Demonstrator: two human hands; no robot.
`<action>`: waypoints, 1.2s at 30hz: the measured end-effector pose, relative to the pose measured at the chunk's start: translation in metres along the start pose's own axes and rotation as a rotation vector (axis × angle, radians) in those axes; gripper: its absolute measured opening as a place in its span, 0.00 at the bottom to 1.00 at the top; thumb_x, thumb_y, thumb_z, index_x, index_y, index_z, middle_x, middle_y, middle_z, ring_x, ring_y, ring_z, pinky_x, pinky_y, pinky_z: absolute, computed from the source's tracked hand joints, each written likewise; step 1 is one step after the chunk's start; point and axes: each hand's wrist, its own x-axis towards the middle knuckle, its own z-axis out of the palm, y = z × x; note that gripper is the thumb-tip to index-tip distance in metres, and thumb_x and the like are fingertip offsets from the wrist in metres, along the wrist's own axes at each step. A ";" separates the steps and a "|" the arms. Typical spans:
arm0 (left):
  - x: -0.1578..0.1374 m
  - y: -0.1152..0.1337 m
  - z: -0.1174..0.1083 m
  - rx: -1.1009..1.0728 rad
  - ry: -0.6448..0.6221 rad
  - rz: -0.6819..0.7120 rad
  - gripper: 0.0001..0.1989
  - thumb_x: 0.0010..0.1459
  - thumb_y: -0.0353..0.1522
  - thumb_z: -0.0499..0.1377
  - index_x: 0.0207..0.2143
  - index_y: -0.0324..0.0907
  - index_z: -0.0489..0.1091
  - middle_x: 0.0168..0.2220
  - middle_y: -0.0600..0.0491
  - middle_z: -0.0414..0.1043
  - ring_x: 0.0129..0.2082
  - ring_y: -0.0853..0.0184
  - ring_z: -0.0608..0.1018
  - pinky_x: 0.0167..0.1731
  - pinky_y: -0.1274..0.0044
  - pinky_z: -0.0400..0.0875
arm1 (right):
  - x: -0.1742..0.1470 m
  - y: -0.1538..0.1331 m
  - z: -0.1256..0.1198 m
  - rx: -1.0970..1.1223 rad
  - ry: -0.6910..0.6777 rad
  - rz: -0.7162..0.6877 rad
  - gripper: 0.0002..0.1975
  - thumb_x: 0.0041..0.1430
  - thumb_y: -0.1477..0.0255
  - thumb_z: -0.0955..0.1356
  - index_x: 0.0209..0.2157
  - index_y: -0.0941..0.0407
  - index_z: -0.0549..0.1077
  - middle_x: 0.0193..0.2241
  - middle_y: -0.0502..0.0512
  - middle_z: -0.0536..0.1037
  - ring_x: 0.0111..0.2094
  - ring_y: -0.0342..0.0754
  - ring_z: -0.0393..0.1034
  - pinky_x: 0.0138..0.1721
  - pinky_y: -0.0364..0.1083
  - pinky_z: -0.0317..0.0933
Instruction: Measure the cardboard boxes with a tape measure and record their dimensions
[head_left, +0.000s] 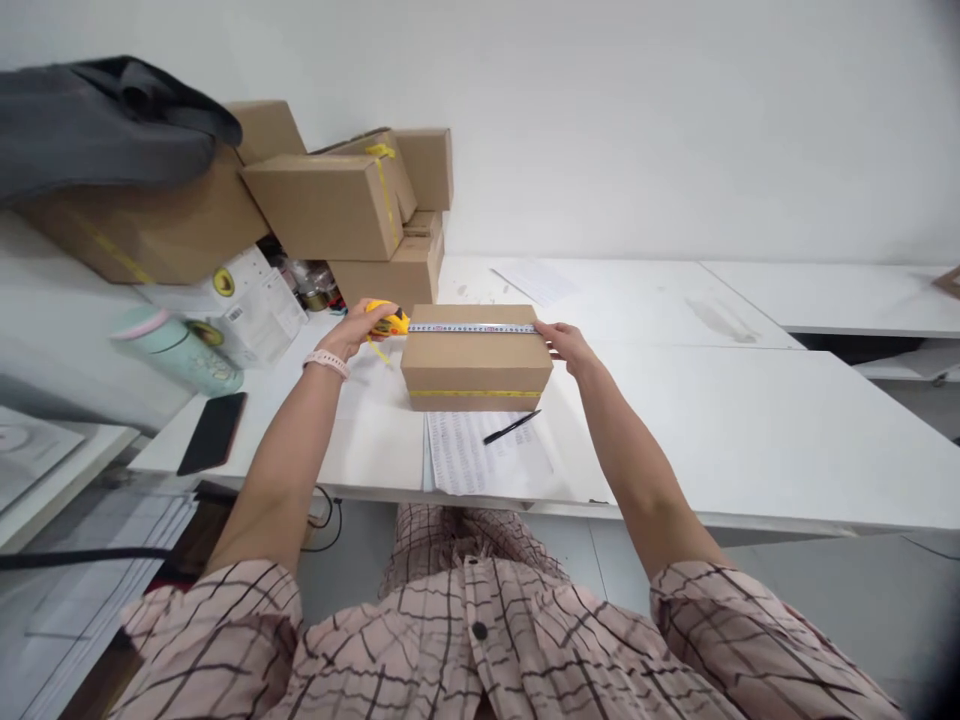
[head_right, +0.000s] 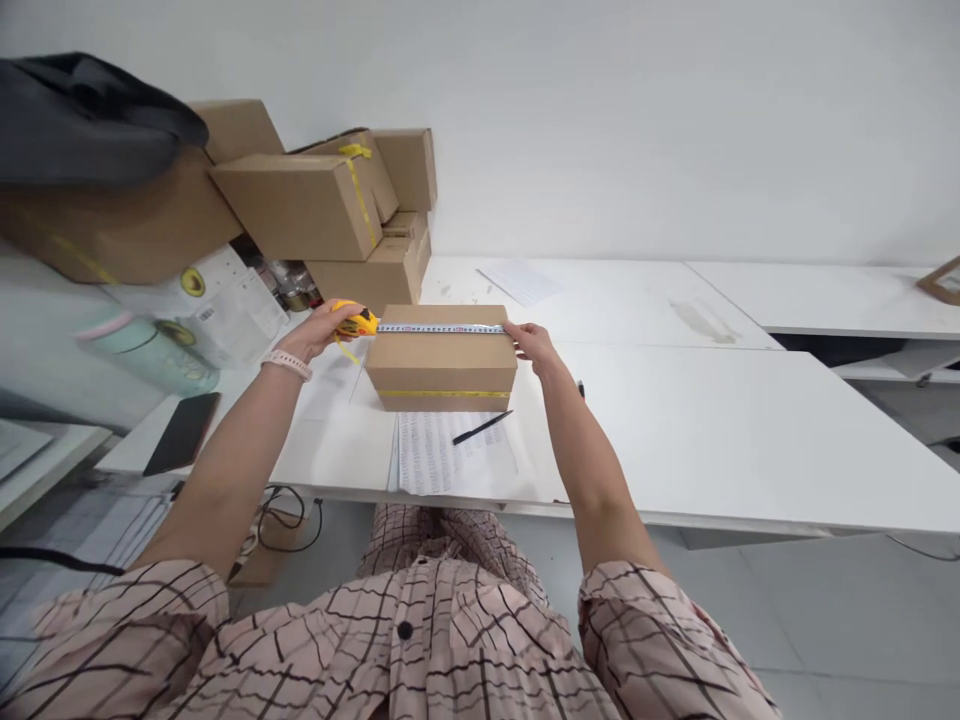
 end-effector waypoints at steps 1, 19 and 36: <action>0.002 -0.001 0.000 0.008 -0.016 0.000 0.22 0.47 0.41 0.70 0.39 0.40 0.67 0.33 0.53 0.77 0.26 0.71 0.77 0.24 0.82 0.66 | -0.001 -0.001 0.000 -0.027 0.009 0.002 0.17 0.56 0.57 0.73 0.29 0.55 0.69 0.33 0.53 0.79 0.32 0.43 0.72 0.34 0.44 0.64; -0.099 0.009 -0.010 0.112 -0.364 0.055 0.22 0.46 0.40 0.71 0.42 0.40 0.76 0.38 0.45 0.79 0.31 0.62 0.80 0.25 0.75 0.74 | 0.019 -0.041 -0.009 -0.100 0.280 -0.359 0.14 0.63 0.65 0.68 0.24 0.55 0.69 0.23 0.50 0.70 0.26 0.42 0.61 0.32 0.44 0.61; -0.235 -0.022 0.131 -0.742 -0.577 -0.349 0.23 0.56 0.51 0.64 0.45 0.44 0.68 0.44 0.45 0.76 0.32 0.56 0.84 0.29 0.67 0.80 | 0.069 -0.054 0.082 -0.562 -0.019 -0.360 0.12 0.57 0.60 0.71 0.28 0.54 0.75 0.32 0.56 0.78 0.37 0.51 0.69 0.51 0.55 0.62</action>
